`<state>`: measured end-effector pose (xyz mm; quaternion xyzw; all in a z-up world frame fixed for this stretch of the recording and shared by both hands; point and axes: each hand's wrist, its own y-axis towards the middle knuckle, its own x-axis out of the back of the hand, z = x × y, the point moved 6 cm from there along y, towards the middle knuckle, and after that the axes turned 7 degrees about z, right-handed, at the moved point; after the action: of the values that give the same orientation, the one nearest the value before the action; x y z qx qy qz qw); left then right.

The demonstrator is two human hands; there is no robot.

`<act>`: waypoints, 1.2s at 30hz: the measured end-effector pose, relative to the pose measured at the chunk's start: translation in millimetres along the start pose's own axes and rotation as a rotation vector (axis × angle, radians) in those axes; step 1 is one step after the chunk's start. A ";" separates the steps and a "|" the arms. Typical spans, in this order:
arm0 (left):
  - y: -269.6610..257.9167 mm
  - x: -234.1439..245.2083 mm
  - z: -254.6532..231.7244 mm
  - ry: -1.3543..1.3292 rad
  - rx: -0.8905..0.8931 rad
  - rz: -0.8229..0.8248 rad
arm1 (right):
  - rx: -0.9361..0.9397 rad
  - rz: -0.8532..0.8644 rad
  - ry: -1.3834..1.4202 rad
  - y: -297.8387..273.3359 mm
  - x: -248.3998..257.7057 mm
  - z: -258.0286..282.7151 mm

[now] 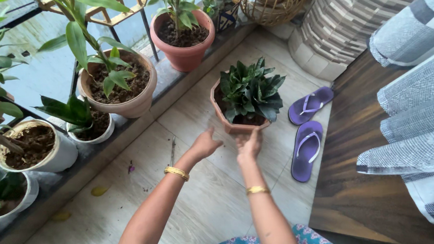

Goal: The person uses a small tool to prune or loosen soil in several potted plants on a balcony, moving the pots and arranging the foliage by hand.

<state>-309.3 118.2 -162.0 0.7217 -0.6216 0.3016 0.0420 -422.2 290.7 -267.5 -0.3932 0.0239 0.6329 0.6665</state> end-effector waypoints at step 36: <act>-107.0 82.5 -31.1 0.424 -0.153 -0.328 | 0.198 0.048 0.294 153.5 -164.7 34.1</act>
<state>-218.7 83.8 -62.9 0.7284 -0.4946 0.3872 0.2736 -603.0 156.8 -232.6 -0.4133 0.1929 0.5789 0.6759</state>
